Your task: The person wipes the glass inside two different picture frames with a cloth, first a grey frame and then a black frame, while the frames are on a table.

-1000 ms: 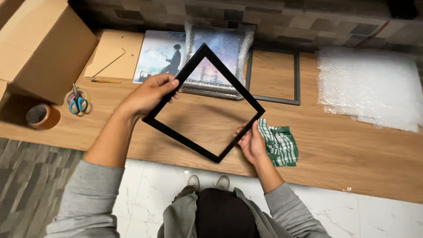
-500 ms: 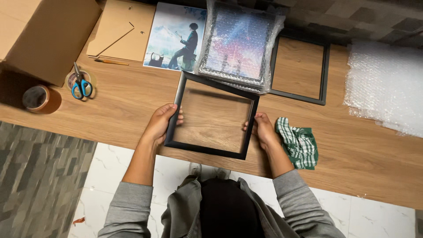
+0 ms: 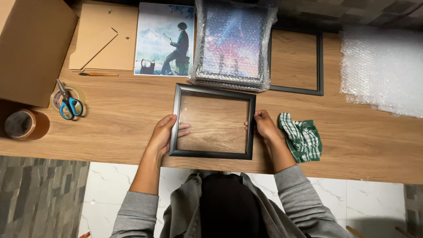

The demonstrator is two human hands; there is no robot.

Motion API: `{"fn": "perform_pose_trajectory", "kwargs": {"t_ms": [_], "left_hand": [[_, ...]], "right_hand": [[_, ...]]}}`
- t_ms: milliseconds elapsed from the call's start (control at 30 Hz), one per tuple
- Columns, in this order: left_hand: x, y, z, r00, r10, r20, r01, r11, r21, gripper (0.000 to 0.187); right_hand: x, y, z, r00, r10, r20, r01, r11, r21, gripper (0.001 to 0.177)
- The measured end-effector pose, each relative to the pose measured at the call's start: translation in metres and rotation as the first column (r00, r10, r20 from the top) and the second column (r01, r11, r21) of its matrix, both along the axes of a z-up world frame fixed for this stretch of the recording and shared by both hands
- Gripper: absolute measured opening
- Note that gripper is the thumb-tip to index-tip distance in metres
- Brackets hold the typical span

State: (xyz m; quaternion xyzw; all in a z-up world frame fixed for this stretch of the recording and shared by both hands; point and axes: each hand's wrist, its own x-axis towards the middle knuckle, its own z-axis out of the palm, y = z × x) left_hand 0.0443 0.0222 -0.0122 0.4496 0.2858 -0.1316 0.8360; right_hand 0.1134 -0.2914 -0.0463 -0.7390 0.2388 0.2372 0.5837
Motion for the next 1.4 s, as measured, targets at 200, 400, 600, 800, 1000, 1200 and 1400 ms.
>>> {"fn": "perform_pose_trajectory", "kwargs": {"t_ms": [200, 400, 600, 800, 1000, 1200, 1400], "left_hand": [[-0.003, 0.003, -0.013, 1.000, 0.024, -0.016, -0.024, 0.999, -0.030, 0.022], [-0.003, 0.004, -0.017, 0.999, 0.037, -0.017, -0.038, 0.998, -0.042, 0.020], [-0.006, 0.006, -0.021, 0.999, 0.030, -0.024, -0.031, 0.999, -0.031, 0.020], [-0.006, 0.005, -0.028, 0.999, 0.036, -0.022, -0.037, 0.999, -0.025, 0.020], [-0.006, 0.002, -0.027, 0.998, 0.049, -0.028, -0.050, 0.998, -0.033, 0.018], [-0.005, 0.002, -0.021, 0.998, 0.038, -0.041, -0.038, 0.999, -0.004, 0.019], [-0.004, 0.003, -0.023, 0.999, 0.032, -0.036, -0.032, 0.999, 0.009, 0.020]], "right_hand": [[-0.008, 0.009, 0.016, 0.993, 0.102, 0.061, -0.079, 0.952, -0.294, 0.015], [-0.009, 0.017, 0.017, 0.993, 0.116, 0.012, -0.102, 0.910, -0.402, 0.021], [-0.013, 0.013, 0.017, 0.996, 0.086, -0.004, -0.079, 0.896, -0.438, 0.025], [-0.017, 0.019, 0.027, 0.999, 0.048, 0.026, -0.031, 0.886, -0.463, 0.025], [-0.019, 0.021, 0.028, 0.998, -0.008, 0.055, 0.032, 0.893, -0.449, 0.025], [-0.022, 0.017, 0.021, 0.998, 0.010, 0.062, 0.018, 0.900, -0.436, 0.027], [-0.024, 0.025, 0.036, 0.997, 0.034, 0.066, 0.000, 0.887, -0.462, 0.028]]}}
